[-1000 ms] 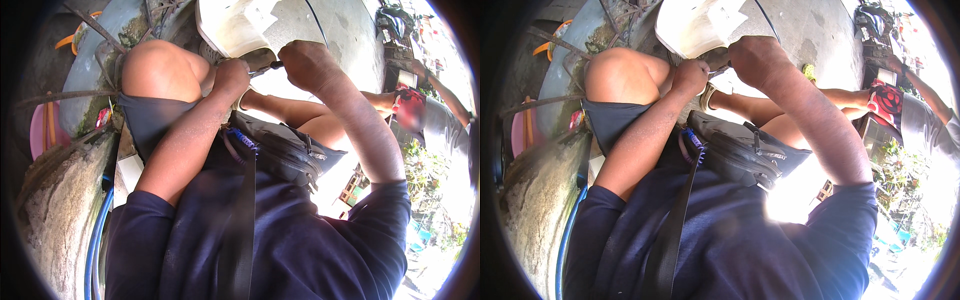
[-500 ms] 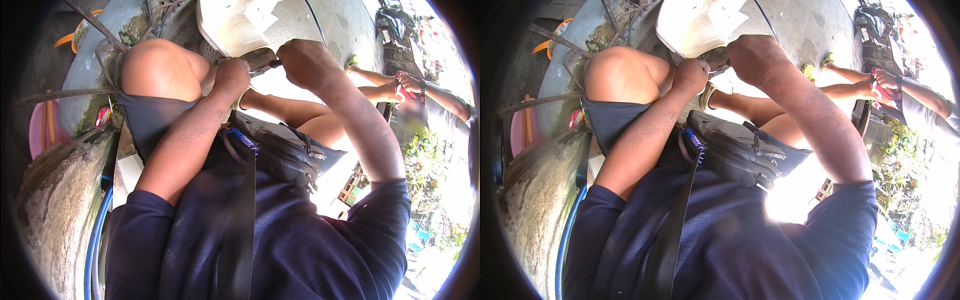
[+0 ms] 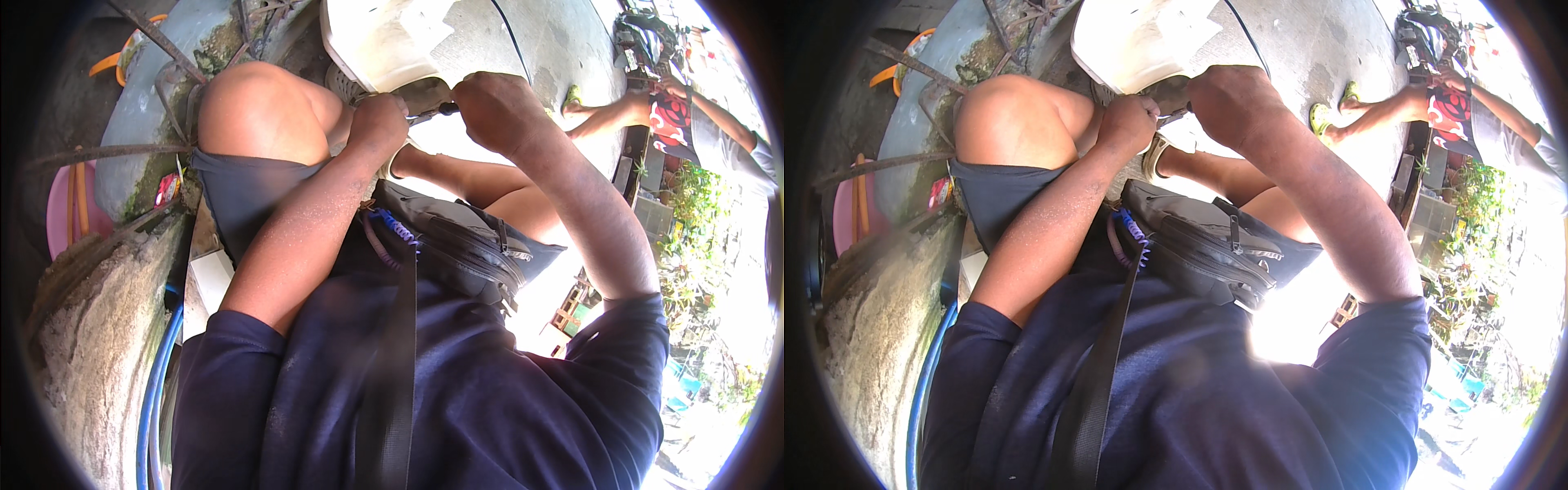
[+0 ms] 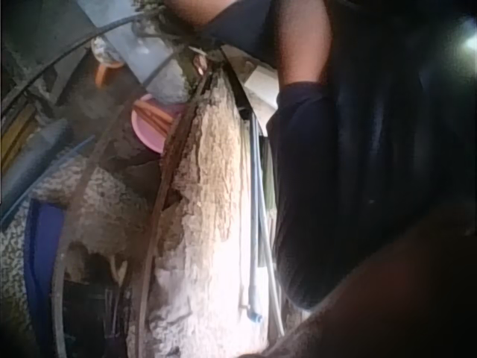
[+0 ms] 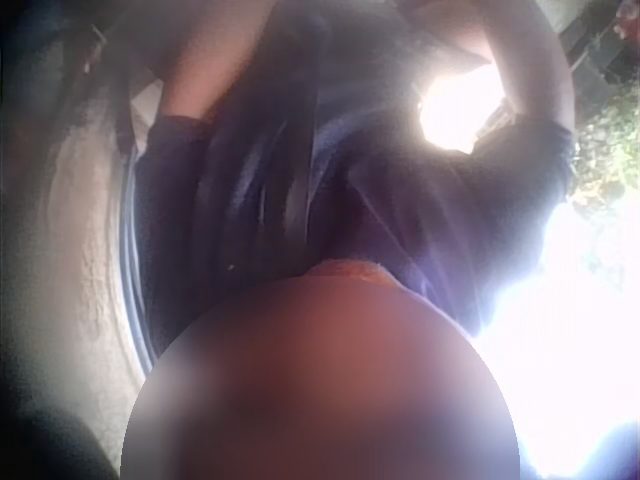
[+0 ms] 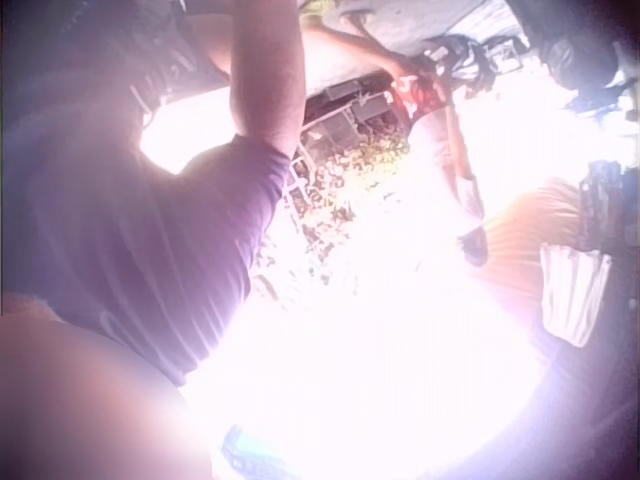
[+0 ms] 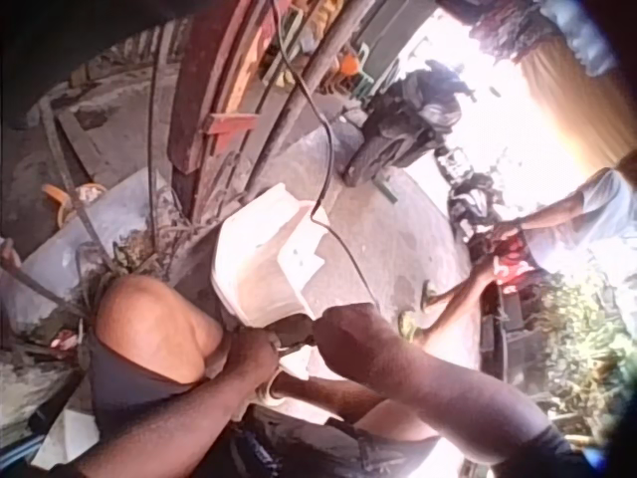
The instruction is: The person uses a soldering iron to apply a dark sealant or adhesive along the seams of a white plastic component. They hold the part steady with one hand while guiding the tool with the other, then inspect the treated area.
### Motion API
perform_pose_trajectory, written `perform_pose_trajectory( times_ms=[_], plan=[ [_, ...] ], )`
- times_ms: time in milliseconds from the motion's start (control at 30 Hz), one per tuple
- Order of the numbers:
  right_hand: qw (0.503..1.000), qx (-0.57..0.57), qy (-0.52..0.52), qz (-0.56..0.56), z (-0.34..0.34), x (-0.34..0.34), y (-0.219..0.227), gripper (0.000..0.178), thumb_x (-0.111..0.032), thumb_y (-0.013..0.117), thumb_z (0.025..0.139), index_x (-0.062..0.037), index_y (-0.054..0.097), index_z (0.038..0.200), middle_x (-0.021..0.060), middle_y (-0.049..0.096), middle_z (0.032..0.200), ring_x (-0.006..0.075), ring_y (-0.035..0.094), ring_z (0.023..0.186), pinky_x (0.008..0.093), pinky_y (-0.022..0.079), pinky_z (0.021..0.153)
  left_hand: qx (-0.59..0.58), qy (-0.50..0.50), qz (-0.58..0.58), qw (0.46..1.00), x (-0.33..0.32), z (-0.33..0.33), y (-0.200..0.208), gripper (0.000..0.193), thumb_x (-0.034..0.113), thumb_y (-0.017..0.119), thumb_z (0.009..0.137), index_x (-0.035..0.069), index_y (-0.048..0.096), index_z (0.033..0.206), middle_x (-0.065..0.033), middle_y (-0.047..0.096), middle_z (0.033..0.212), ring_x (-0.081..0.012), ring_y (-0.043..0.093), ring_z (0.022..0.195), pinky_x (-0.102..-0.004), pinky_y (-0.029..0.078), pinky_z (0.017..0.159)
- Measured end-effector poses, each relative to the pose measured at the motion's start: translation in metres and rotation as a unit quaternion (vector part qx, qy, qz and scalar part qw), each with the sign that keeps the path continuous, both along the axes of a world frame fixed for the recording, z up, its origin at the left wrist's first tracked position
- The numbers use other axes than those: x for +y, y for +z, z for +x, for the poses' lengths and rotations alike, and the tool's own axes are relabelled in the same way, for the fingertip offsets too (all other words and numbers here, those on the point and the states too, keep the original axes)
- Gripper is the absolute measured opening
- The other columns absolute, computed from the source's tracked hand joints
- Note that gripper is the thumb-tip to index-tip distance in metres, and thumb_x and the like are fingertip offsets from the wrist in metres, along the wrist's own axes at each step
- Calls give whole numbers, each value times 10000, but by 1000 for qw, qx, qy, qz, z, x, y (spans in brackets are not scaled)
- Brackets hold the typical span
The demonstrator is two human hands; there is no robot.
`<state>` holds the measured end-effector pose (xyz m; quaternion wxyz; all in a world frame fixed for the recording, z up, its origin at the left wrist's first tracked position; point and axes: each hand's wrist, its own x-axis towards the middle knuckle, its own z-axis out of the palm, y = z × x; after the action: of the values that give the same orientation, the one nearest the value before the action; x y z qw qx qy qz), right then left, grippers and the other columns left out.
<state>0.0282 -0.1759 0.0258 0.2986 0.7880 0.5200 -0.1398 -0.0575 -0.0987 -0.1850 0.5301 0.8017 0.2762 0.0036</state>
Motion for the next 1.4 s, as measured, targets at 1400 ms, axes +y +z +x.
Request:
perform_pose_trajectory(
  times_ms=[1400],
  plan=[
    [1000,-2,-4,20,-1,-6,-3,177,-105,616,960,-61,780,1006,121,770,969,280,770,944,417,634,811,35,5,-1,999,5,-1,8,159,108,667,903,102,807,978,-171,771,1030,-363,739,1000,-436,580,895]
  ],
)
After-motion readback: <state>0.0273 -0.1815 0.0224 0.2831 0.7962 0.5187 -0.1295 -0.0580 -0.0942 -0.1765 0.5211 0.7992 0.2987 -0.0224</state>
